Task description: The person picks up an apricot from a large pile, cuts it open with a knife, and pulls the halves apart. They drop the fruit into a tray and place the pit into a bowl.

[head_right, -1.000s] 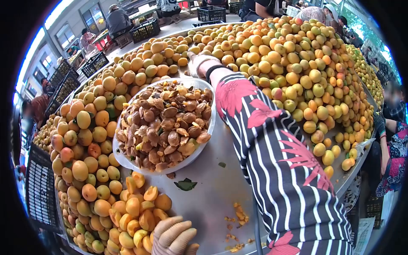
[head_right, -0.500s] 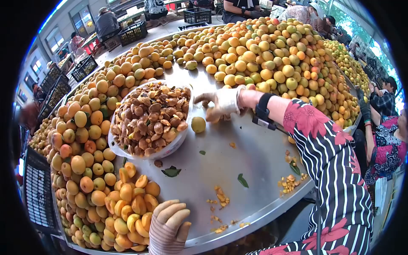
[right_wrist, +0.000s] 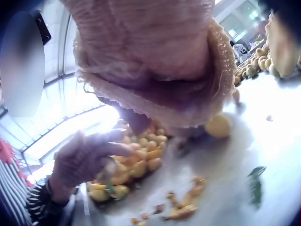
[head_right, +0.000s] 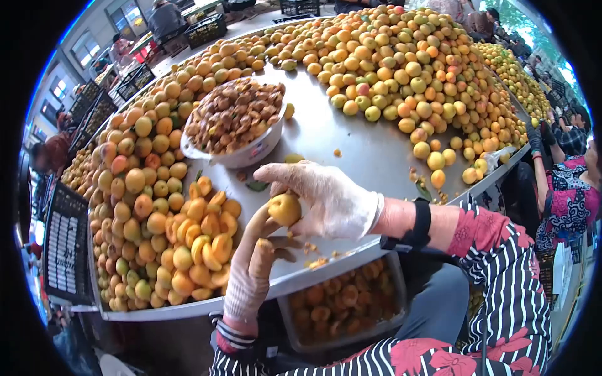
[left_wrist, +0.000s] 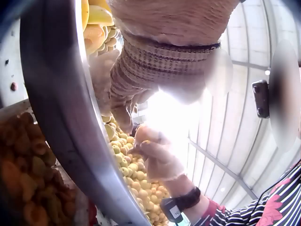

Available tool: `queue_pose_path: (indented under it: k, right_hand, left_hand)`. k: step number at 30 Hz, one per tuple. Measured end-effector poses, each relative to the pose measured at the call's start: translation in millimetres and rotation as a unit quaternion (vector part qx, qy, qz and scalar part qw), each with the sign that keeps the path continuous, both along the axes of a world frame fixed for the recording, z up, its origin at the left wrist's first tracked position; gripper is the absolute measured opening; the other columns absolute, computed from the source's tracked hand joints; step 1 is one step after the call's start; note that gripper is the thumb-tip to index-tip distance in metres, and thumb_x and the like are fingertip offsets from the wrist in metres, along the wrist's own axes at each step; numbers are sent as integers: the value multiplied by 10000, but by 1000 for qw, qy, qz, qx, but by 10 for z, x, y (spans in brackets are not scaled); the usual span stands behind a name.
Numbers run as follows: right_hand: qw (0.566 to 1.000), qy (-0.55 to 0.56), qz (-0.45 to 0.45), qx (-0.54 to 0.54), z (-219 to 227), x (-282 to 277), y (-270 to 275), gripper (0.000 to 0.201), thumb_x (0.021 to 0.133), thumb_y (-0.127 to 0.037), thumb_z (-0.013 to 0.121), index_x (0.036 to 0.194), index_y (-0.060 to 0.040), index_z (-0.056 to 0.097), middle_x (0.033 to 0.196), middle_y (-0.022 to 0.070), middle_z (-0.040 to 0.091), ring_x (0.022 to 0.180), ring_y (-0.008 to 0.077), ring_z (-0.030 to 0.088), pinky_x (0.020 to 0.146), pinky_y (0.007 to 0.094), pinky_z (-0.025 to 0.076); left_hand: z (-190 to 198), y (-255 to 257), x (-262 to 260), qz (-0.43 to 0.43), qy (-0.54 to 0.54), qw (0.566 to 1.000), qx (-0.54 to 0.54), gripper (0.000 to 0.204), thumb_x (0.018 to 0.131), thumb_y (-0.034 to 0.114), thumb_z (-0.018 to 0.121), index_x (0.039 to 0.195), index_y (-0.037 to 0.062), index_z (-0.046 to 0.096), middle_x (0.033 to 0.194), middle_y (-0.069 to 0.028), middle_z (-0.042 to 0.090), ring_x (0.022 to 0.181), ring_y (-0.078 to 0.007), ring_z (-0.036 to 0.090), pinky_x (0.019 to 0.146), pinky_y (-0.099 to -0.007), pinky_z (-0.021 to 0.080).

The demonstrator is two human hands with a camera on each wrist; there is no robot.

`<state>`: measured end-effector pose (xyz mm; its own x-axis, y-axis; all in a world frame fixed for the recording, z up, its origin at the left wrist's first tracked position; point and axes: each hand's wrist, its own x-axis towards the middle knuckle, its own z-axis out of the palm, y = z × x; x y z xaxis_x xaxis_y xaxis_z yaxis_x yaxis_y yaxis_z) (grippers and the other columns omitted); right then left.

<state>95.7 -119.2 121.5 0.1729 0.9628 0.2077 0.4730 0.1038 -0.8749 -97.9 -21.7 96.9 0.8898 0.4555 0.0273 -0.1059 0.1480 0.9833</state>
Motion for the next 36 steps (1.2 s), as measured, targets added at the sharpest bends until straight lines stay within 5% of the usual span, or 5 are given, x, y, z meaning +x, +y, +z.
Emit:
queue_pose_path:
  k: [4, 9, 14, 18, 36]
  right_hand:
    - [978, -198, -26, 67, -35, -412, -77, 871, 716, -155, 879, 1492, -165, 484, 1190, 162, 645, 1149, 350, 609, 1004, 424, 509]
    - [980, 98, -162, -61, 92, -224, -234, 588, 897, -96, 752, 1439, -61, 527, 888, 17, 671, 810, 78, 631, 716, 241, 542]
    - [889, -424, -155, -70, -538, 357, -359, 619, 779, -121, 742, 1376, -90, 581, 1195, 179, 634, 1104, 319, 641, 980, 391, 520]
    - [964, -258, -25, -60, -446, 21, 170, 631, 787, -167, 777, 1380, -108, 571, 1431, 193, 526, 1344, 393, 490, 1100, 451, 441]
    - [802, -504, -94, -308, -574, -215, 1339, 288, 847, -223, 724, 1098, -82, 706, 1080, 134, 723, 980, 345, 710, 827, 436, 579]
  left_hand:
    - [-195, -59, -30, 69, -20, 990, -119, 561, 1043, 437, 546, 1352, -31, 545, 1109, -83, 666, 862, -123, 635, 769, -262, 523]
    - [-339, 24, -125, 109, -85, 952, -272, 459, 951, 291, 695, 1275, -14, 584, 1006, -66, 619, 822, -163, 605, 709, -285, 496]
    - [-356, 257, -294, 188, -122, 916, -332, 406, 930, 242, 700, 1255, 27, 584, 957, -48, 596, 807, -154, 632, 634, -272, 505]
    - [-52, 339, -429, 289, -129, 919, -235, 440, 932, 245, 679, 1311, 51, 566, 1053, -70, 629, 808, -130, 630, 658, -233, 520]
    - [-240, 542, -505, 235, -183, 898, -324, 409, 1058, 350, 523, 1343, 60, 569, 1199, -134, 648, 867, -205, 624, 697, -312, 494]
